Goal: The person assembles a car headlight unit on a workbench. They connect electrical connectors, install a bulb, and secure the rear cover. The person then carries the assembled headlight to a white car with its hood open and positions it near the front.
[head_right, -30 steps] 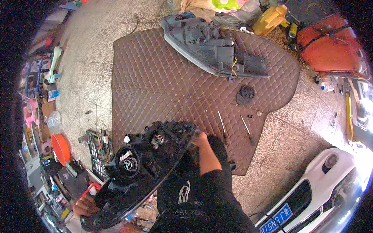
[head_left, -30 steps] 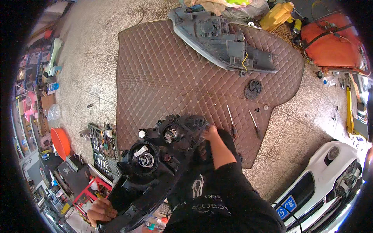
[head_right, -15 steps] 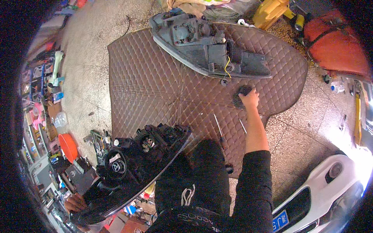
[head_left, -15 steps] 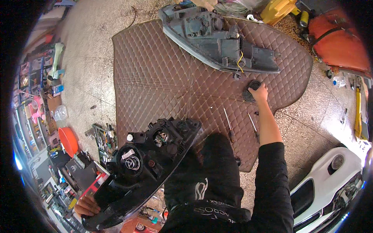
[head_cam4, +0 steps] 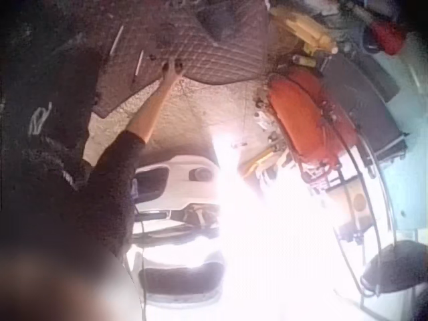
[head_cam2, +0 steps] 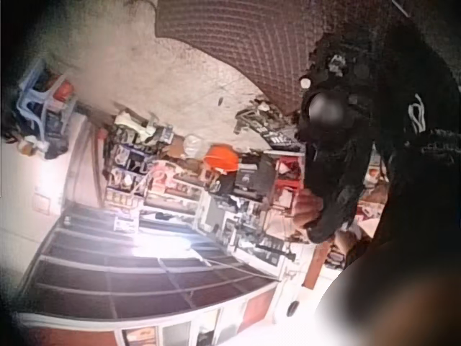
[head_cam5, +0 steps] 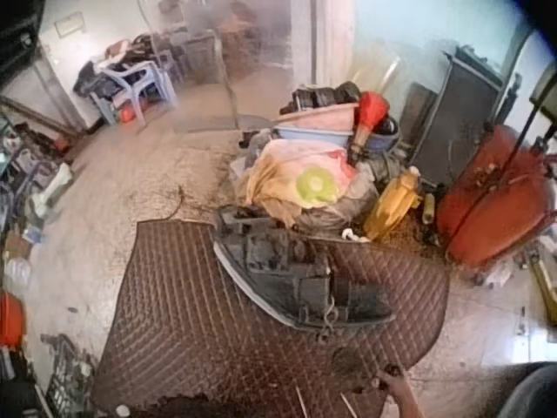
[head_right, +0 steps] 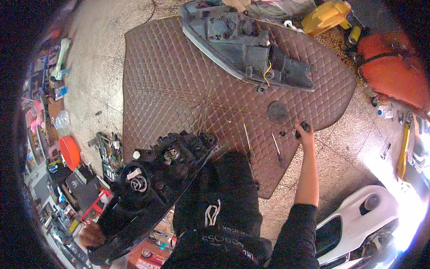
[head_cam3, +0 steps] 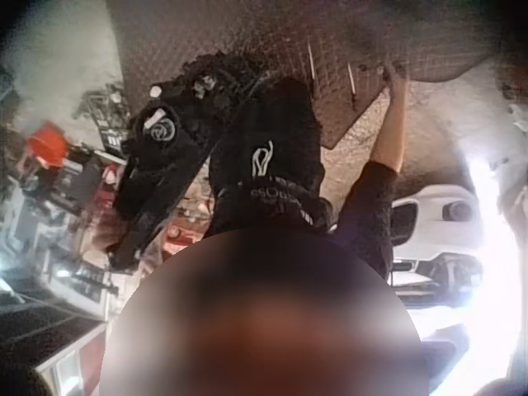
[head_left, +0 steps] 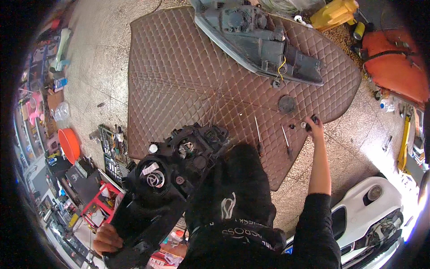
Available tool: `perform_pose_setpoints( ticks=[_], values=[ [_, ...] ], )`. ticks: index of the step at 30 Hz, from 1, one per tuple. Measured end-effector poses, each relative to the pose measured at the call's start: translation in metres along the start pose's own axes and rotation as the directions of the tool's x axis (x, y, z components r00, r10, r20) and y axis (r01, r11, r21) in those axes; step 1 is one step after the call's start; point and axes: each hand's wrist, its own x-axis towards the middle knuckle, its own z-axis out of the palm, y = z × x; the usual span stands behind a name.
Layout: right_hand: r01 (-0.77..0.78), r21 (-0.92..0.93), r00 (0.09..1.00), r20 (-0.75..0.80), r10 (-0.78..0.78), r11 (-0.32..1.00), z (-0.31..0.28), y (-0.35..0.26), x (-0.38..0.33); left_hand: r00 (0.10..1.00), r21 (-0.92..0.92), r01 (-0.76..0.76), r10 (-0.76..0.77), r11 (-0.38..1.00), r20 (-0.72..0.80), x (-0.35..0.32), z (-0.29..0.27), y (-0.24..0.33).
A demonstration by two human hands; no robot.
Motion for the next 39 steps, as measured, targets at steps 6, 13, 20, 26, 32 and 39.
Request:
perform_pose_setpoints(
  ticks=[6,13,20,26,32,39],
  values=[
    [0.110,-0.144,0.860,0.511,-0.021,0.983,0.035,-0.051,-0.168,0.972,0.175,-0.023,0.063,0.984,-0.228,0.003,0.047,-0.006],
    [0.768,-0.066,0.399,0.827,-0.396,0.637,0.146,-0.179,-0.378,0.970,0.269,0.002,0.064,0.963,-0.235,0.018,0.072,0.005],
    [0.978,0.198,-0.170,0.936,-0.307,0.060,0.207,-0.227,-0.487,0.974,0.248,-0.027,0.081,0.968,-0.210,0.015,0.096,0.017],
    [0.960,0.250,-0.253,0.967,-0.009,-0.124,0.231,-0.222,-0.499,0.967,0.254,-0.070,0.128,0.965,-0.220,0.016,0.109,0.023],
    [0.947,0.286,-0.296,0.953,-0.055,-0.148,0.231,-0.210,-0.507,0.969,0.280,-0.063,0.125,0.958,-0.212,0.012,0.110,0.023],
    [0.978,0.177,-0.184,0.981,-0.057,-0.109,0.223,-0.200,-0.517,0.951,0.288,-0.097,0.174,0.953,-0.256,0.007,0.112,0.021]
  ],
)
